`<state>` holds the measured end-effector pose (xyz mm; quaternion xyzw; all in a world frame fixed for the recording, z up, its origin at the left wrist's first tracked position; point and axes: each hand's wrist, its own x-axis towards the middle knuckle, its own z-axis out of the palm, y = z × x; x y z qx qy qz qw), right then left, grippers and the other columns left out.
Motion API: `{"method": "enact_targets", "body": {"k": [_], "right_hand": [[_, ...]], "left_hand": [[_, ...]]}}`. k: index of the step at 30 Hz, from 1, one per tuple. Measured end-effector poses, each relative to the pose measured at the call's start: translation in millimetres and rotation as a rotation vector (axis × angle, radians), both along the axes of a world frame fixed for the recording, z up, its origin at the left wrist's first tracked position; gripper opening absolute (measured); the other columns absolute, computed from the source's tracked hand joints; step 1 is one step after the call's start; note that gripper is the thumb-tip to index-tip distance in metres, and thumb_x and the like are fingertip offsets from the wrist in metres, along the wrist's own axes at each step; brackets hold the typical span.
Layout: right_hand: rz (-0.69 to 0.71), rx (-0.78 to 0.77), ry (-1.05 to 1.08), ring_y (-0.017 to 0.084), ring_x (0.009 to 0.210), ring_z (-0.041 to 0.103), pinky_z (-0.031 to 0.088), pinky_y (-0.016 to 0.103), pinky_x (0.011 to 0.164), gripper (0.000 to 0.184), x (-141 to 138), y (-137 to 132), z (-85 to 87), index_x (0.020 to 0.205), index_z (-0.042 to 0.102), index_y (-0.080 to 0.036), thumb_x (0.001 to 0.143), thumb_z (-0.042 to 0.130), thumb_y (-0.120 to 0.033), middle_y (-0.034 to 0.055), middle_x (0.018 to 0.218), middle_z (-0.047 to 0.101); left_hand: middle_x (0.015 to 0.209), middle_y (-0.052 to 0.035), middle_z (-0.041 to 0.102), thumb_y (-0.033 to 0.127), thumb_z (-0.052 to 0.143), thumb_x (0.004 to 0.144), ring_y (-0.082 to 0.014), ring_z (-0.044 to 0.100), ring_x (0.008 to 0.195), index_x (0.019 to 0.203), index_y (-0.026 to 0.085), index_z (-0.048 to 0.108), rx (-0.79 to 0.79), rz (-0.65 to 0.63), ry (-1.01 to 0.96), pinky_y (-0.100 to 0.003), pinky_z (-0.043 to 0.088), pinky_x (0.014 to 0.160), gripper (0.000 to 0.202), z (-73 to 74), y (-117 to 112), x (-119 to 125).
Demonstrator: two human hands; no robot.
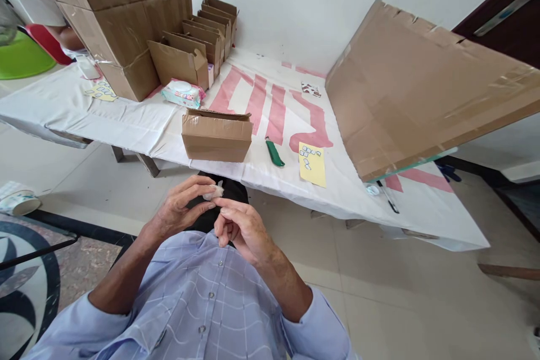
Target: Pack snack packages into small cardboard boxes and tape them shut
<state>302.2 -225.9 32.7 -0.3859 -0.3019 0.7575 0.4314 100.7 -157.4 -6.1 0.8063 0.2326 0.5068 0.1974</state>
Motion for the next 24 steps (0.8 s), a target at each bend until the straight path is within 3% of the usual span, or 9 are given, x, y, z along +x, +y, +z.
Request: {"method": "enact_targets", "body": {"k": [11,15,18,20,22,24], "right_hand": [[0.068,-0.030,-0.085,0.012,0.045,0.061,0.044,0.024,0.050,0.050,-3.2,0.6,8.6,0.129,0.076,-0.013,0.089,0.081,-0.041,0.0013,0.067,0.077],[0.090,0.020,-0.177,0.014,0.046,0.061,0.046,0.027,0.051,0.060,-4.7,-1.0,7.1,0.139,0.073,-0.011,0.091,0.079,-0.046,0.0031,0.069,0.078],[-0.002,0.211,-0.355,0.014,0.048,0.060,0.050,0.029,0.053,0.048,-3.0,-3.8,9.0,0.131,0.078,-0.016,0.098,0.073,-0.050,0.0014,0.068,0.075],[-0.216,0.427,-0.570,0.015,0.057,0.064,0.055,0.032,0.060,0.034,-1.3,-4.4,10.8,0.121,0.080,-0.021,0.102,0.070,-0.048,0.0007,0.072,0.073],[-0.396,0.641,-0.796,0.019,0.077,0.071,0.061,0.034,0.071,0.027,-1.2,-3.3,9.8,0.120,0.079,-0.025,0.099,0.076,-0.042,0.0030,0.089,0.075],[-0.389,0.773,-0.920,0.021,0.094,0.073,0.063,0.035,0.080,0.039,-3.6,-1.0,4.3,0.130,0.075,-0.028,0.094,0.083,-0.037,0.0056,0.111,0.076]], "left_hand": [[0.112,-0.0124,0.080,0.012,0.068,0.105,-0.0191,0.079,0.101,0.120,0.019,0.076,-0.037,0.049,-0.061,-0.030,0.065,0.088,0.018,-1.8,-0.2,2.5],[0.107,-0.0111,0.082,0.015,0.069,0.105,-0.0192,0.079,0.097,0.114,0.019,0.079,-0.137,0.033,-0.126,-0.029,0.065,0.084,0.015,0.3,-1.4,3.7],[0.104,-0.0101,0.084,0.018,0.071,0.104,-0.0184,0.079,0.094,0.111,0.019,0.082,-0.289,-0.004,-0.192,-0.026,0.063,0.077,0.013,0.5,-3.1,3.2],[0.104,-0.0098,0.084,0.022,0.074,0.103,-0.0182,0.080,0.092,0.108,0.019,0.084,-0.423,-0.041,-0.257,-0.025,0.062,0.074,0.011,-0.9,-5.0,3.2],[0.104,-0.0095,0.084,0.026,0.077,0.102,-0.0184,0.080,0.091,0.107,0.020,0.085,-0.552,-0.083,-0.335,-0.025,0.063,0.076,0.012,-2.5,-7.4,4.5],[0.103,-0.0087,0.084,0.030,0.081,0.100,-0.0182,0.080,0.090,0.107,0.020,0.087,-0.645,-0.130,-0.403,-0.026,0.064,0.079,0.014,-3.1,-10.2,7.5]]}}
